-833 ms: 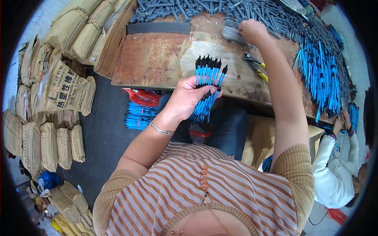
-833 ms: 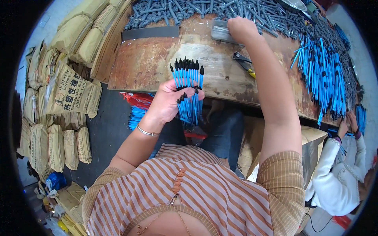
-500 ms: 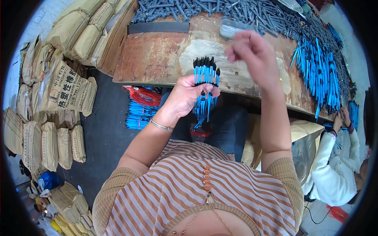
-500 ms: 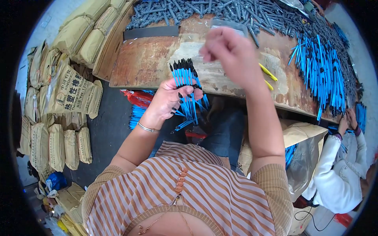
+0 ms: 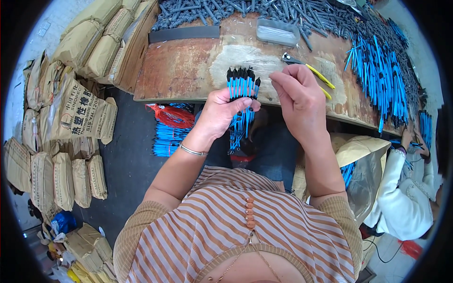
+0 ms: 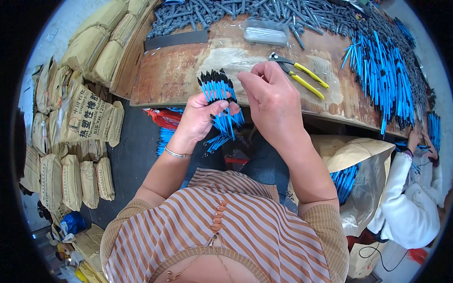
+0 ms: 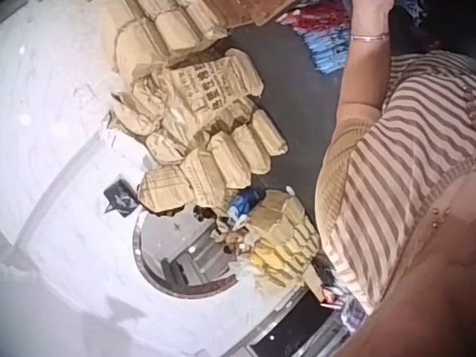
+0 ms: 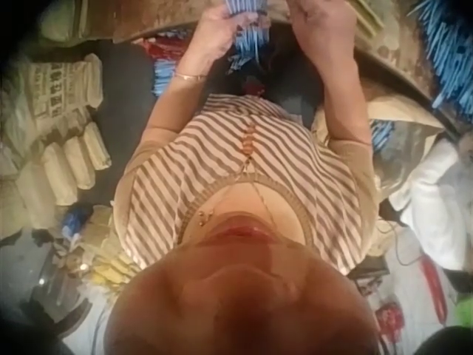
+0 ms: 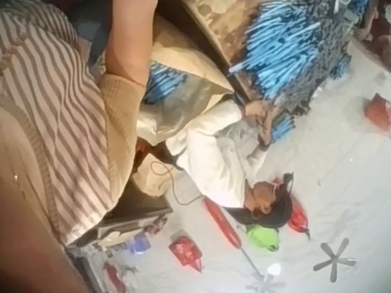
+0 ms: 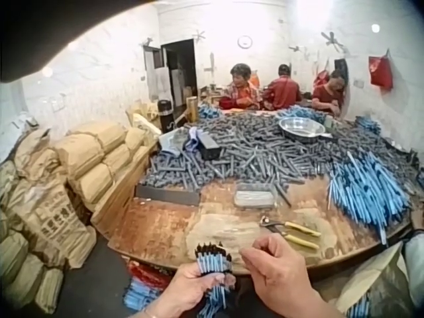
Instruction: The person trims plastic ribs using pliers, bundles and ties a set of ribs with a red string, and threads a wire through another group of ribs to attach a plastic hub.
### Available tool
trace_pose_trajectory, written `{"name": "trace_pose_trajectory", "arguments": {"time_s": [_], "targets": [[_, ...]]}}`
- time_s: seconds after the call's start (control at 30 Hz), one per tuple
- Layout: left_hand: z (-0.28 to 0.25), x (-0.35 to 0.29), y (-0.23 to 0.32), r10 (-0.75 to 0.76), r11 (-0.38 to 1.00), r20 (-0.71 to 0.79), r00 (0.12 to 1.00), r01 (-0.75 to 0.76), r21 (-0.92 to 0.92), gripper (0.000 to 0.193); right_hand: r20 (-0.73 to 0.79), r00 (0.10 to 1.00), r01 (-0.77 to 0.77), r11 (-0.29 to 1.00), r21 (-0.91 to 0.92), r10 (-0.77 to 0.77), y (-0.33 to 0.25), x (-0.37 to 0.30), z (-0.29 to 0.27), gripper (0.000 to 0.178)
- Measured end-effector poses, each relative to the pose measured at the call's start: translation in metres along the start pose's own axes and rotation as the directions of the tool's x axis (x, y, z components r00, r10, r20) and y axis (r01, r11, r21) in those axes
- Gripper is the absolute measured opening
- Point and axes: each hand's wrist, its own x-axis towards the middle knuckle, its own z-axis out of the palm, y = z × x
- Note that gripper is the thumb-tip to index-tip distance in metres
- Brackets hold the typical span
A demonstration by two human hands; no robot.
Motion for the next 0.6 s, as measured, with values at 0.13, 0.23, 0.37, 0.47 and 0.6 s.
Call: {"name": "trace_pose_trajectory", "arguments": {"time_s": [0.13,0.23,0.37,0.47,0.6], "targets": [[0.003,-0.003,0.000,0.009,1.000,-0.017,1.000,-0.009,0.000,0.019,0.002,1.000,-0.018,0.999,-0.029,0.018,-0.001,-0.003,-0.001,0.014],[0.004,-0.005,0.000,0.011,1.000,-0.020,1.000,-0.011,0.000,0.018,-0.001,1.000,-0.026,0.999,-0.034,0.026,-0.003,-0.004,-0.001,0.014],[0.003,0.002,0.002,-0.010,1.000,-0.022,1.000,0.010,-0.003,0.017,0.004,0.999,-0.042,0.999,-0.027,0.043,0.004,-0.001,0.002,0.013],[0.005,0.005,0.006,-0.011,1.000,-0.025,1.000,0.011,0.003,0.017,0.001,0.999,-0.045,0.998,-0.032,0.046,0.004,0.003,0.000,0.013],[0.011,0.003,0.024,-0.044,0.988,-0.122,0.992,0.062,0.144,0.017,0.007,1.000,0.003,0.998,-0.065,-0.002,-0.001,0.010,-0.006,0.015]]}}
